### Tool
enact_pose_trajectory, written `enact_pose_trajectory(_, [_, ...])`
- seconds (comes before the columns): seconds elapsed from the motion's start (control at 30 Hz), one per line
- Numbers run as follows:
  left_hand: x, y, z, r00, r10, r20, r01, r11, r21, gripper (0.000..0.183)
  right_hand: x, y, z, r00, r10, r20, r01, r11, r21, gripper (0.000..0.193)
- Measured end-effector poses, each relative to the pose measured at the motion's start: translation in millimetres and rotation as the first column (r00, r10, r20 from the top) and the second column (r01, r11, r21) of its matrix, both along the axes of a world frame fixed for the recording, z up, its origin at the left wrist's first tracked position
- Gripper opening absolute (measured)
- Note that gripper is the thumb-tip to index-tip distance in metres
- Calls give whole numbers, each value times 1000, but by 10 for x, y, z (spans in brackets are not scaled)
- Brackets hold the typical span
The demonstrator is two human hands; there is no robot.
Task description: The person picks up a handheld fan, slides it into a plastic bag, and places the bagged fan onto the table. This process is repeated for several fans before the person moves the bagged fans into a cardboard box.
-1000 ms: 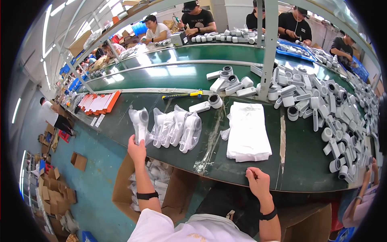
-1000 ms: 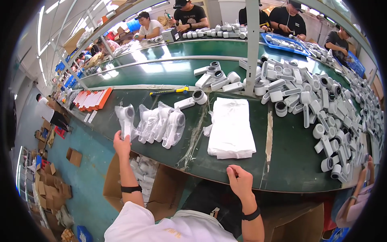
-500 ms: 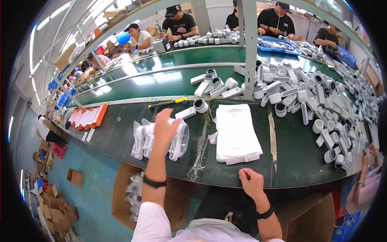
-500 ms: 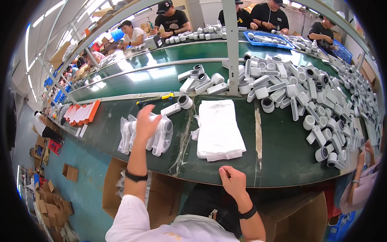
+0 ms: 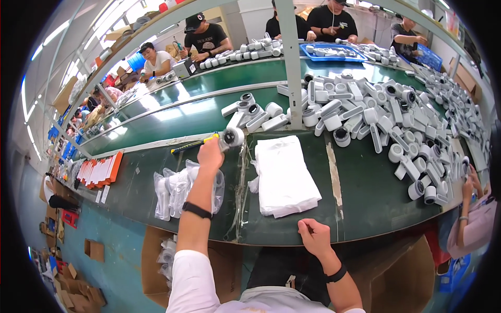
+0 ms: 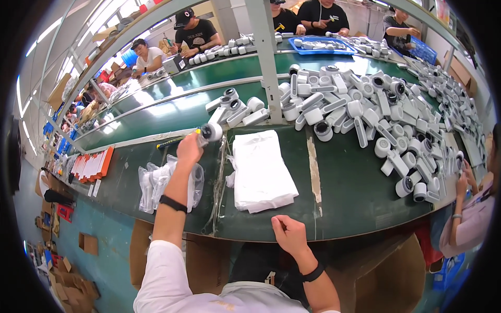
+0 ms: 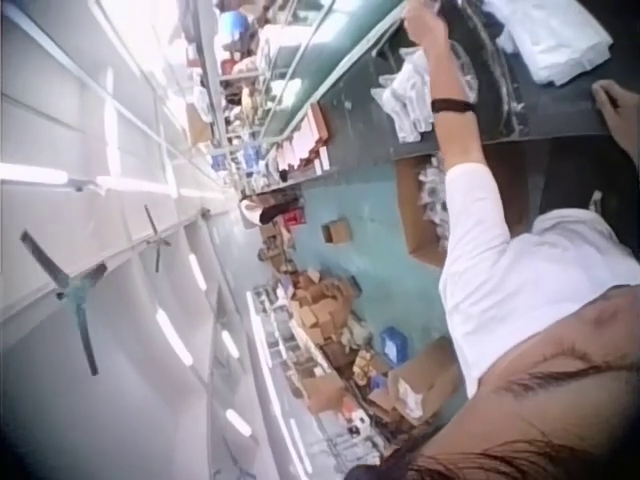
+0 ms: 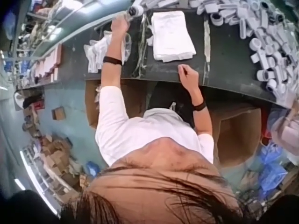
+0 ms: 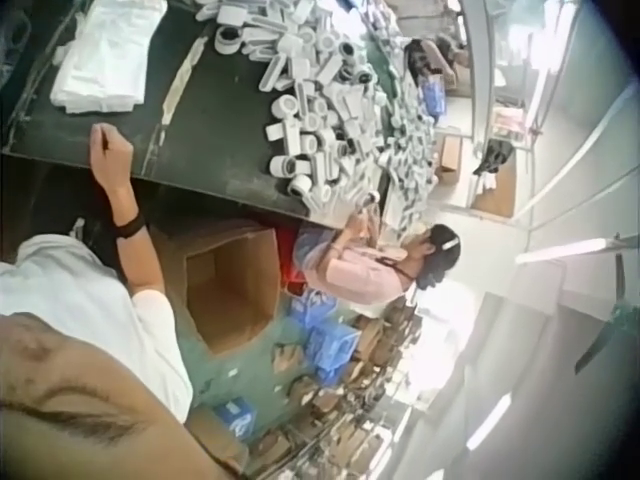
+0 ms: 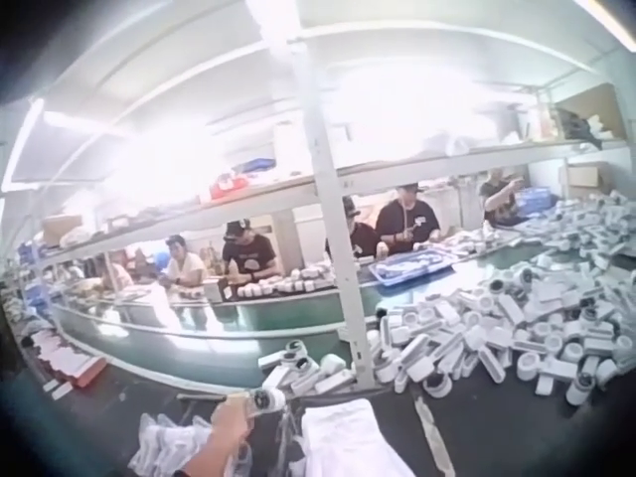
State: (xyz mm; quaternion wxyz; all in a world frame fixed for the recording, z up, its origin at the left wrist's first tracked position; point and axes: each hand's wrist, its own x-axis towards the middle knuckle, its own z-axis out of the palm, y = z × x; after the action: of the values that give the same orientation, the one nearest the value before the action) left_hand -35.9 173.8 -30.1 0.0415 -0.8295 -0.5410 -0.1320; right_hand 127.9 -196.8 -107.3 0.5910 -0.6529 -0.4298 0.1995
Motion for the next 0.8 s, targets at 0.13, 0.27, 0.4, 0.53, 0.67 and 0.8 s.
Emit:
enact_pose_trajectory(0.13, [279, -860, 562, 882, -143, 449, 201, 976, -85, 43, 63, -27, -48, 999, 14, 48, -13, 1000, -21, 15])
enact_pose_trajectory(0.27, [401, -1881, 582, 629, -272, 728, 566, 802, -190, 43, -45, 86, 205, 997, -71, 7, 70, 994, 83, 34])
enact_pose_trajectory(0.4, [565, -2676, 455, 474, -205, 857, 780, 550, -300, 52, -141, 71, 480, 994, -37, -100, 71, 927, 368, 56])
enact_pose_trajectory(0.53, [606, -2694, 252, 520, -423, 742, 748, 644, -158, 55, 114, -204, 421, 942, 30, -335, -4, 997, 77, 48])
enact_pose_trajectory(0.67, [599, -2370, 48, 653, -669, 355, 686, 721, 95, 40, 321, -409, 376, 786, -11, -618, 143, 976, 164, 48])
enact_pose_trajectory(0.8, [600, -2227, -189, 700, -705, 112, 701, 709, 81, 23, 298, -427, 370, 778, -36, -627, 134, 985, 110, 46])
